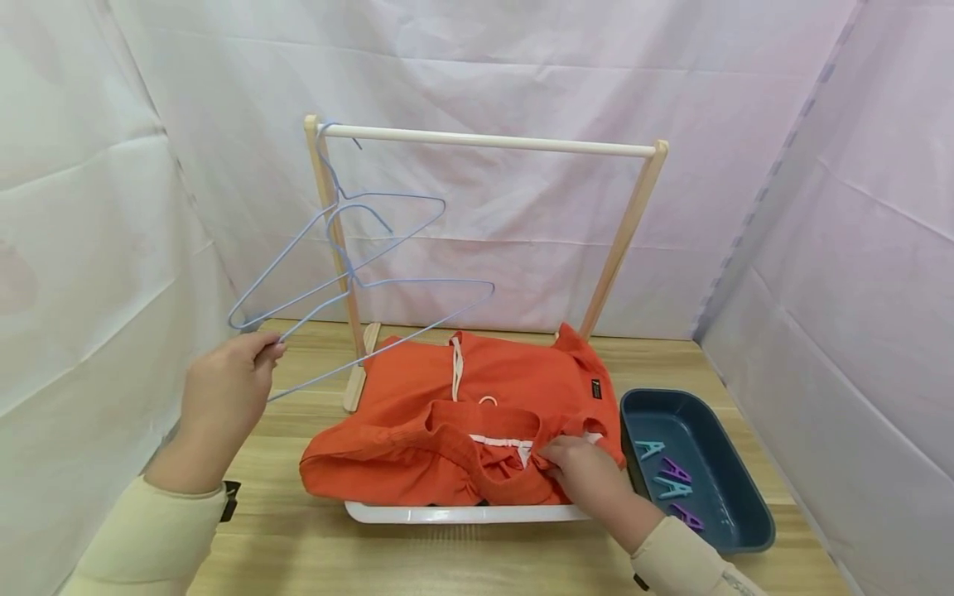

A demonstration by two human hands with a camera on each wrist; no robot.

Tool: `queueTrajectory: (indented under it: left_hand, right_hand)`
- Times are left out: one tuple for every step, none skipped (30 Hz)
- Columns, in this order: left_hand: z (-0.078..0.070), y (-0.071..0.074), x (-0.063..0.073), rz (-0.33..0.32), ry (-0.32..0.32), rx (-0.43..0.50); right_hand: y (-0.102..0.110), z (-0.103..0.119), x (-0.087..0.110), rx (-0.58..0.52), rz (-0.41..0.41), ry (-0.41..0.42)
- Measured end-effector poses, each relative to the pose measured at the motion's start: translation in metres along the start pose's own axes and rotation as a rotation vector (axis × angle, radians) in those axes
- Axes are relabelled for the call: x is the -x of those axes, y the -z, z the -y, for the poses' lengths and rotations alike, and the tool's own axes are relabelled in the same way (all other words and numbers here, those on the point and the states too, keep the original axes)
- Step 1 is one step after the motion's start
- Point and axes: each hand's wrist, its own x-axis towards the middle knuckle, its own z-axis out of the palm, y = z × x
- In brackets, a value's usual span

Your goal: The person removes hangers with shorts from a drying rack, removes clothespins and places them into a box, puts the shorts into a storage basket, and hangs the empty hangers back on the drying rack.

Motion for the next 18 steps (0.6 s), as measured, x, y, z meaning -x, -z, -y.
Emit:
queueTrajectory:
  left_hand:
    - [0.000, -0.001, -0.001, -0.003, 0.000, 0.001]
    - [-0.001, -0.001, -0.002, -0.004, -0.001, 0.002]
    - [-0.001, -0.001, -0.003, -0.008, -0.003, 0.003]
    - [-0.002, -0.002, -0.005, -0.010, -0.004, 0.002]
    - [-0.003, -0.002, -0.006, -0.007, -0.002, 0.000]
    - [-0.004, -0.002, -0.008, -0.006, -0.001, 0.000]
    - [-0.005, -0.003, -0.010, -0.007, -0.001, 0.000]
    - [-0.006, -0.003, -0.011, -0.007, 0.001, -0.002]
    - [-0.007, -0.003, -0.013, -0.007, 0.003, -0.003]
    - [-0.009, -0.003, -0.016, -0.006, 0.001, -0.005]
    - [-0.010, -0.003, -0.017, -0.010, -0.003, -0.004]
    - [-0.011, -0.004, -0.019, -0.017, -0.009, -0.003]
    - [-0.012, -0.004, -0.021, -0.022, -0.017, -0.005]
    - [-0.012, -0.004, -0.024, -0.025, -0.021, -0.007]
    - [-0.013, -0.004, -0.026, -0.027, -0.027, -0.010]
    - [-0.014, -0.005, -0.028, -0.028, -0.030, -0.011]
    - [-0.014, -0.004, -0.031, -0.025, -0.030, -0.011]
    - [-0.015, -0.004, -0.033, -0.019, -0.028, -0.012]
  right_hand:
    - [-0.001, 0.000, 0.000, 0.002, 0.005, 0.010]
    - [-0.002, 0.000, -0.001, 0.007, 0.008, 0.020]
    - [-0.003, 0.000, -0.001, 0.008, 0.011, 0.028]
    - [-0.003, 0.000, -0.001, 0.008, 0.013, 0.038]
    - [-0.003, 0.000, -0.002, 0.012, 0.017, 0.047]
    - [-0.004, 0.000, -0.002, 0.014, 0.025, 0.051]
    - [-0.004, 0.000, -0.003, 0.013, 0.035, 0.052]
    - [-0.004, 0.001, -0.003, 0.014, 0.046, 0.050]
    - [-0.004, 0.001, -0.004, 0.014, 0.056, 0.048]
    - [-0.005, 0.001, -0.005, 0.015, 0.067, 0.045]
    - [-0.005, 0.001, -0.006, 0.017, 0.078, 0.038]
    - [-0.006, 0.001, -0.007, 0.018, 0.087, 0.031]
    - [-0.007, 0.000, -0.007, 0.018, 0.095, 0.026]
    - [-0.008, 0.000, -0.008, 0.018, 0.099, 0.021]
    - [-0.009, 0.000, -0.008, 0.016, 0.104, 0.017]
    - [-0.010, 0.000, -0.009, 0.014, 0.107, 0.015]
    - [-0.011, -0.001, -0.009, 0.014, 0.111, 0.013]
    - [-0.012, -0.001, -0.010, 0.013, 0.115, 0.011]
